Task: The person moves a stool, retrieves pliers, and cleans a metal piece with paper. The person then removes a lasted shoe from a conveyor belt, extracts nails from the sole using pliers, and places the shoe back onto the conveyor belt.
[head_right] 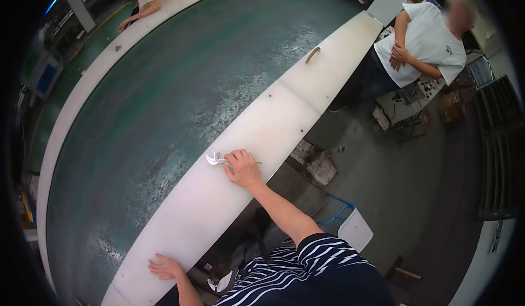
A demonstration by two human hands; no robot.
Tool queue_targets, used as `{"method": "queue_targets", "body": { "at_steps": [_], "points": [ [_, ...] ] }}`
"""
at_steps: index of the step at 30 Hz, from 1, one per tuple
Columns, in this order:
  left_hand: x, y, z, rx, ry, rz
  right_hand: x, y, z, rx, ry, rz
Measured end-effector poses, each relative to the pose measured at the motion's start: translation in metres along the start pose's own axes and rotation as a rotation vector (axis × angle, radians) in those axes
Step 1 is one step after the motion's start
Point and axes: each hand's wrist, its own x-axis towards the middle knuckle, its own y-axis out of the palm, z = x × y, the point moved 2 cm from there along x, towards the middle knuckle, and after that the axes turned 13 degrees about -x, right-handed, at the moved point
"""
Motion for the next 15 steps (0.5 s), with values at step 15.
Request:
{"method": "queue_targets", "body": {
  "at_steps": [15],
  "points": [
    [0.0019, 0.008, 0.006, -0.011, -0.013, 0.013, 0.0022, -0.002, 0.0025, 0.015, 0.015, -0.015]
  ]
}}
